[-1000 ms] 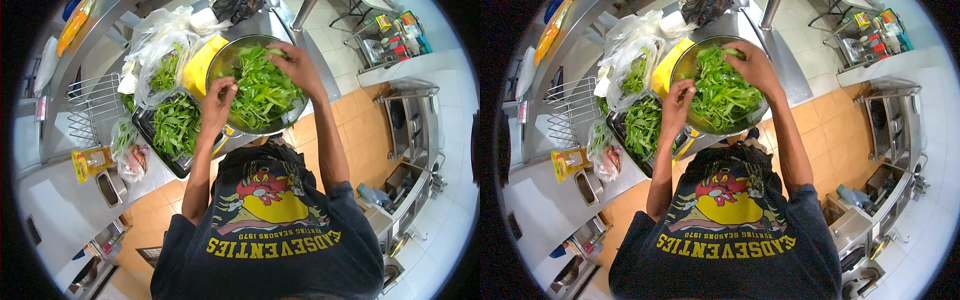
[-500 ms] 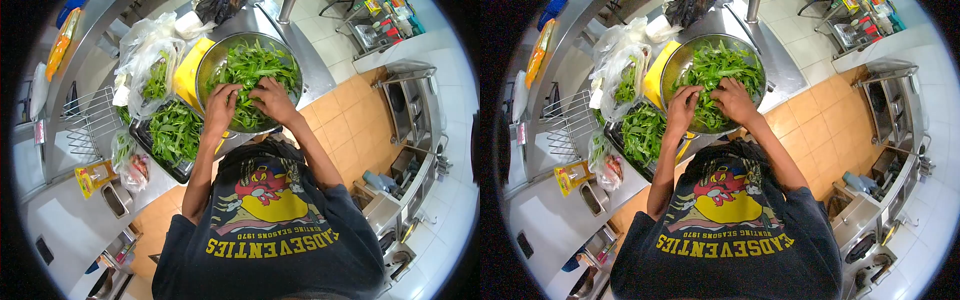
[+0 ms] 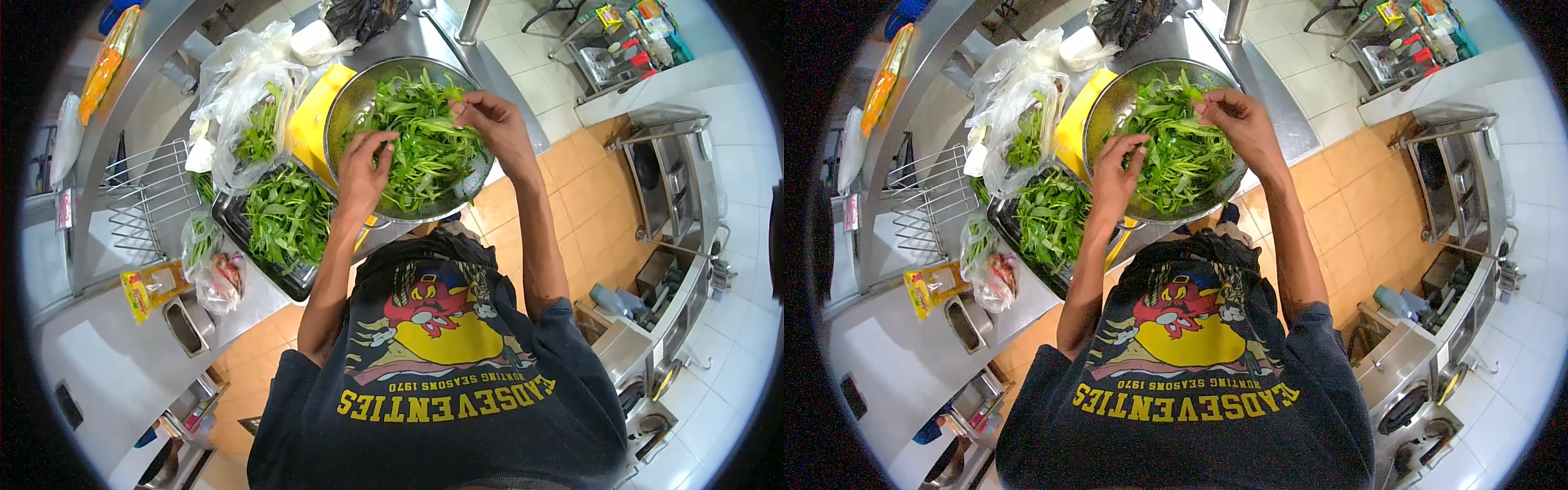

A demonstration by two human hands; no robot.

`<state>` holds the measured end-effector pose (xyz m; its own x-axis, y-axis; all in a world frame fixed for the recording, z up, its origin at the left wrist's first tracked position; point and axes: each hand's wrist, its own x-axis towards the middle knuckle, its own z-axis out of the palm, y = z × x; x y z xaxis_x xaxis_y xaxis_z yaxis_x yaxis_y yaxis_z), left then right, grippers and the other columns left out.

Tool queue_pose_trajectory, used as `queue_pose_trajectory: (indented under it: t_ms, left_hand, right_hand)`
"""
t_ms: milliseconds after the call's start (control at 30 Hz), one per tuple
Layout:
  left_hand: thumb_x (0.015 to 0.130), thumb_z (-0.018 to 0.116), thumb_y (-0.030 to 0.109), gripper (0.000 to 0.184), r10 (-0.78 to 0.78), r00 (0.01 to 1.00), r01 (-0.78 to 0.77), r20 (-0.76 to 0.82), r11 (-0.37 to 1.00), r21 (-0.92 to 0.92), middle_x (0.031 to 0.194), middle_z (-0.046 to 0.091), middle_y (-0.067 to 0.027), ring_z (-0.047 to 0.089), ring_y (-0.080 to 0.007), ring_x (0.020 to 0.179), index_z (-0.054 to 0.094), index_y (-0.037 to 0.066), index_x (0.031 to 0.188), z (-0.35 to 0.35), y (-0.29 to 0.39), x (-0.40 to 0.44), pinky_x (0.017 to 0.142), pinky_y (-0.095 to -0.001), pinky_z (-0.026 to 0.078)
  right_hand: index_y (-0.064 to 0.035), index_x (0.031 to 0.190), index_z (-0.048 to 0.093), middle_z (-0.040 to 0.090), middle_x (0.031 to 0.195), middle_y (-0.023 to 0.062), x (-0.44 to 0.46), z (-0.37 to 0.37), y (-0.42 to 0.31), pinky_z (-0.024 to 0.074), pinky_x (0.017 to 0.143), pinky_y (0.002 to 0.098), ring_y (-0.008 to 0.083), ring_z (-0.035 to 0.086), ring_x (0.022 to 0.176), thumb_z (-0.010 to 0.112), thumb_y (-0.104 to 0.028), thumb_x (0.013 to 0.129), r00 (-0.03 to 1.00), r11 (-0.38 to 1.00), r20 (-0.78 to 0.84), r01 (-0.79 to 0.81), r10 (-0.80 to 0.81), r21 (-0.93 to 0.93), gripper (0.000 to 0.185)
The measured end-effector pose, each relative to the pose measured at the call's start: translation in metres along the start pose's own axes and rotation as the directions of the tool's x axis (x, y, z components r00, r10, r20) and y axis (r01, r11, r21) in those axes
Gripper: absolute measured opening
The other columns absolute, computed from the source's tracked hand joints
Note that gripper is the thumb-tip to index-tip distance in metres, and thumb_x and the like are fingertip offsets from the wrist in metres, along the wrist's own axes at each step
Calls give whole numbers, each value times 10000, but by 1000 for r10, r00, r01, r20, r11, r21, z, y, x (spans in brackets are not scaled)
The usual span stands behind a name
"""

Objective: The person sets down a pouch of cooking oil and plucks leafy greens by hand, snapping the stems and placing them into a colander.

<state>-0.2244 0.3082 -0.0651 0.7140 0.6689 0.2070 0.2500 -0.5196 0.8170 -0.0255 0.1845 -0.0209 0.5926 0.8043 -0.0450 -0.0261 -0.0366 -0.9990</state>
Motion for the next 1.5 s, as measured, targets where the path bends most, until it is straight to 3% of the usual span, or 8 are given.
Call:
queue_pose_trajectory:
  t_ms: [167, 467, 600, 733, 867, 1167, 1267, 1500]
  left_hand:
    - [859, 711, 170, 250, 221, 970, -215, -99, 974, 72, 1150, 635, -128, 578, -304, 1052, 682, 127, 1103, 8, 27, 9, 926, -421, 411]
    - [850, 714, 152, 179, 363, 926, -353, -102, 930, 101, 962, 718, -72, 632, -254, 925, 728, 96, 1019, -4, 41, 46, 820, -380, 454]
    - [823, 728, 131, 189, 326, 924, -314, -201, 945, 88, 970, 717, -70, 639, -261, 867, 735, 115, 1011, -19, 45, 50, 813, -364, 474]
    - [841, 745, 158, 192, 104, 947, -136, -305, 987, -87, 946, 722, -94, 661, -231, 889, 736, 103, 1024, -32, 49, 49, 795, -318, 501]
    - [873, 732, 133, 197, -34, 950, -60, -310, 955, -289, 954, 723, -59, 654, -121, 842, 715, 49, 1051, -44, 60, 49, 791, -263, 497]
    - [891, 718, 104, 181, 40, 864, -282, -502, 864, -417, 875, 689, -32, 609, -67, 767, 676, 23, 1048, -77, 108, 66, 694, -209, 474]
    - [889, 722, 113, 185, 98, 872, -313, -480, 865, -393, 878, 690, -30, 604, -67, 758, 675, 23, 1044, -70, 93, 78, 685, -206, 468]
    - [882, 732, 131, 184, -160, 954, 9, -252, 858, -513, 796, 631, 21, 534, -40, 719, 657, 19, 1008, -26, 45, 61, 666, -191, 433]
  right_hand:
    - [31, 1028, 672, 655, 819, 18, -4, -2, -21, 470, 699, 227, 80, 605, 769, 692, -195, 920, 999, 999, 29, 16, -17, 44, 252]
    - [27, 1066, 673, 684, 913, 40, -3, -3, -44, 483, 751, 225, 90, 623, 835, 671, -192, 931, 991, 992, 48, 121, -122, 32, 257]
    - [15, 1094, 683, 684, 926, 37, -2, -4, -48, 473, 831, 254, 108, 619, 873, 636, -266, 954, 992, 992, -3, 130, -130, -3, 317]
    - [12, 1107, 688, 687, 937, 42, -3, -7, -39, 469, 865, 277, 116, 616, 884, 604, -315, 971, 997, 997, -20, 75, -75, -14, 365]
    - [23, 1125, 683, 704, 946, 82, -7, -4, -35, 492, 827, 271, 136, 638, 896, 605, -316, 975, 996, 996, 10, 86, -86, -7, 379]
    - [19, 1161, 668, 689, 976, 58, -5, 18, -31, 485, 838, 259, 124, 625, 918, 599, -291, 982, 984, 990, 104, 142, -142, 14, 364]
    - [21, 1178, 659, 686, 973, 61, -4, 24, -33, 484, 838, 266, 124, 623, 916, 602, -287, 981, 985, 989, 90, 147, -147, 12, 370]
    - [11, 1071, 665, 677, 952, 55, -8, 26, -14, 482, 842, 281, 139, 616, 917, 643, -269, 950, 977, 976, -65, 196, -203, -98, 306]
